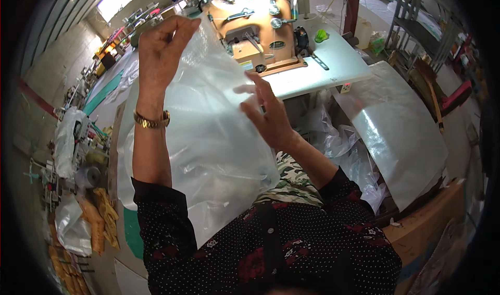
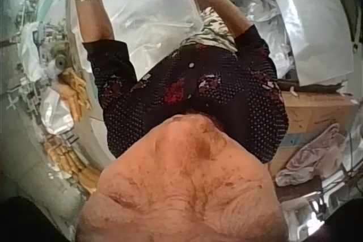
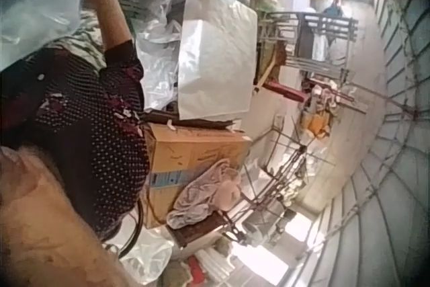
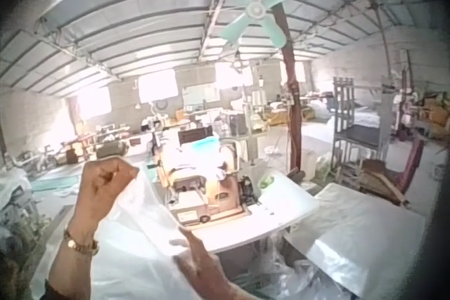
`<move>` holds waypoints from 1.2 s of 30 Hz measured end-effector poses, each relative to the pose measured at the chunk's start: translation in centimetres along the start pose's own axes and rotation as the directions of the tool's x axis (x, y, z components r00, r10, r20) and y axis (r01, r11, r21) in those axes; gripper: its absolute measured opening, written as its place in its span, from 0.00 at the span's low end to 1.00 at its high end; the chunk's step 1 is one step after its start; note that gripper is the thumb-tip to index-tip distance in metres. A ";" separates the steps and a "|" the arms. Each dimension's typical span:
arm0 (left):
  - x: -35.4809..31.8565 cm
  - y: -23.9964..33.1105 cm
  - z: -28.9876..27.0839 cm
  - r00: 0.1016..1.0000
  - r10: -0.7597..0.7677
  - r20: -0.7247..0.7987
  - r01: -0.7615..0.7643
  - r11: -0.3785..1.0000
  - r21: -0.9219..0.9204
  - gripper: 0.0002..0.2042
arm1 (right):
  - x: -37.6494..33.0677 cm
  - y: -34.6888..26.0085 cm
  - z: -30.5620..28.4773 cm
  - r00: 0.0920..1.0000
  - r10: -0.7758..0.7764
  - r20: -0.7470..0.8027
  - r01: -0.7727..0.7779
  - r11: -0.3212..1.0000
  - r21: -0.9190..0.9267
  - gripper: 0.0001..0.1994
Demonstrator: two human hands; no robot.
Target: Sewing sheets of clear plastic together using an industrial sewing machine.
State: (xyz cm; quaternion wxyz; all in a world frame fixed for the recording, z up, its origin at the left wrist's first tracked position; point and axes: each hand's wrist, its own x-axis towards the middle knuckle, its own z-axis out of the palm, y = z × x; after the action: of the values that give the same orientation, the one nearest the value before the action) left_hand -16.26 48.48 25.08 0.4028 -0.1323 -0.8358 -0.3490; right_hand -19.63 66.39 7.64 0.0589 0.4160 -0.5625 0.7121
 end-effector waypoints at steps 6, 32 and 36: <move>-0.6 0.7 1.4 0.998 -0.037 0.041 0.040 0.997 -0.070 0.09 | 5.6 -2.1 -0.1 0.995 0.028 -0.101 -0.025 0.999 0.036 0.37; 0.1 -5.3 9.9 0.814 -0.233 0.532 0.291 0.956 -0.027 0.19 | 4.4 5.0 -4.8 0.988 0.109 -0.110 -0.101 0.992 0.079 0.15; -0.9 -5.1 9.5 0.825 -0.243 0.510 0.298 0.954 -0.027 0.18 | 3.4 3.2 -4.0 0.984 0.046 -0.174 -0.050 0.999 -0.017 0.07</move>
State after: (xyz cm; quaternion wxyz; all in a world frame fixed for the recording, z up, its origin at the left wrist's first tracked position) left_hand -23.71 51.42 17.87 0.1110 -0.1193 -0.9021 -0.3996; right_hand -25.66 67.31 7.39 0.0950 0.3380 -0.5727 0.7408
